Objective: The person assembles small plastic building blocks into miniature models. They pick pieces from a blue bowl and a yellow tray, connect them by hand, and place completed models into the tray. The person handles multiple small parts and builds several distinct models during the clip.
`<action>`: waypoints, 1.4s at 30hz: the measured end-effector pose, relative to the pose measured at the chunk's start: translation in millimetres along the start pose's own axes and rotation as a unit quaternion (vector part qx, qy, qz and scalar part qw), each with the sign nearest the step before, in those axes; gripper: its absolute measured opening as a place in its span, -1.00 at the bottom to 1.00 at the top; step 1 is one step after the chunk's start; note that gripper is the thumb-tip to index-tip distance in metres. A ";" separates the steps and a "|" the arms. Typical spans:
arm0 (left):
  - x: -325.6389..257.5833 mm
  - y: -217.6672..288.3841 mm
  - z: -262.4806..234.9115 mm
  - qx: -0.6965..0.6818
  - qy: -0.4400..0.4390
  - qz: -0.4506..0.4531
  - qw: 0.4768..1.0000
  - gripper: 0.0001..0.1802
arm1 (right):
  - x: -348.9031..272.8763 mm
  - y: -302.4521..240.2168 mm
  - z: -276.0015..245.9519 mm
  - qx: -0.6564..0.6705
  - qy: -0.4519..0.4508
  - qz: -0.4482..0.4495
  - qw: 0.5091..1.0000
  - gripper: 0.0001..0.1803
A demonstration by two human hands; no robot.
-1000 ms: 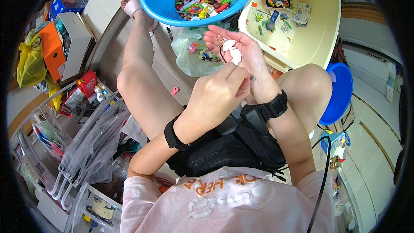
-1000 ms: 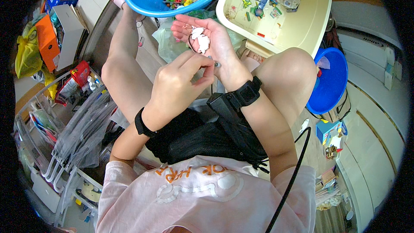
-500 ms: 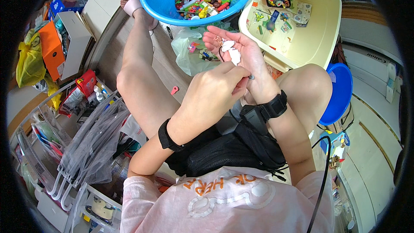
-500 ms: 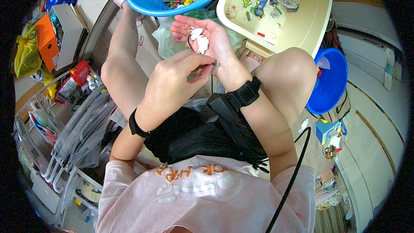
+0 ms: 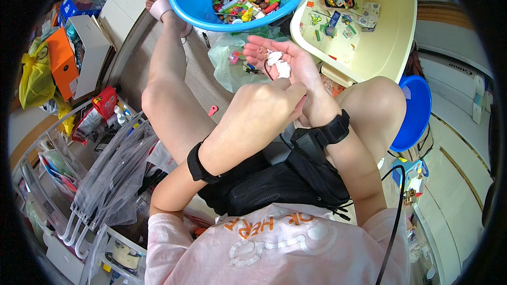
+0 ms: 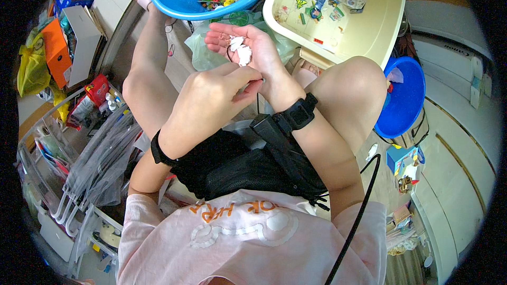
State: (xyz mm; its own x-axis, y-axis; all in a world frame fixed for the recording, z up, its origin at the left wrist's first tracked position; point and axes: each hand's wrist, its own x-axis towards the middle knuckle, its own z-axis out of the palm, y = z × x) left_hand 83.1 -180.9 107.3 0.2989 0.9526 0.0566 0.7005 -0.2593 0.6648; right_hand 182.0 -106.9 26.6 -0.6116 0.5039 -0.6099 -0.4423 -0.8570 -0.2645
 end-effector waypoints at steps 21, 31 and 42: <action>-5.1 -5.1 1.8 -0.085 0.012 -0.089 0.992 -0.80 | 0.3 0.1 1.7 0.014 0.003 0.003 1.000 -0.47; 1.0 -8.4 -4.7 -0.057 -0.043 -0.075 0.995 -0.84 | 1.7 3.0 0.0 0.009 0.012 0.016 1.000 -0.47; -5.4 -4.4 1.0 -0.021 -0.010 -0.056 0.998 -0.81 | -0.1 1.4 2.1 0.002 0.009 0.002 1.000 -0.47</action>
State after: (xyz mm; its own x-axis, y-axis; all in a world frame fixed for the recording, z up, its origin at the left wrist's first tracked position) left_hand 79.0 -185.2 103.3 0.2326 0.9720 -0.0346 0.7026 -0.1433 0.6970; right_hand 180.0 -108.0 27.9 -0.6018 0.4975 -0.6247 -0.4422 -0.8590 -0.2582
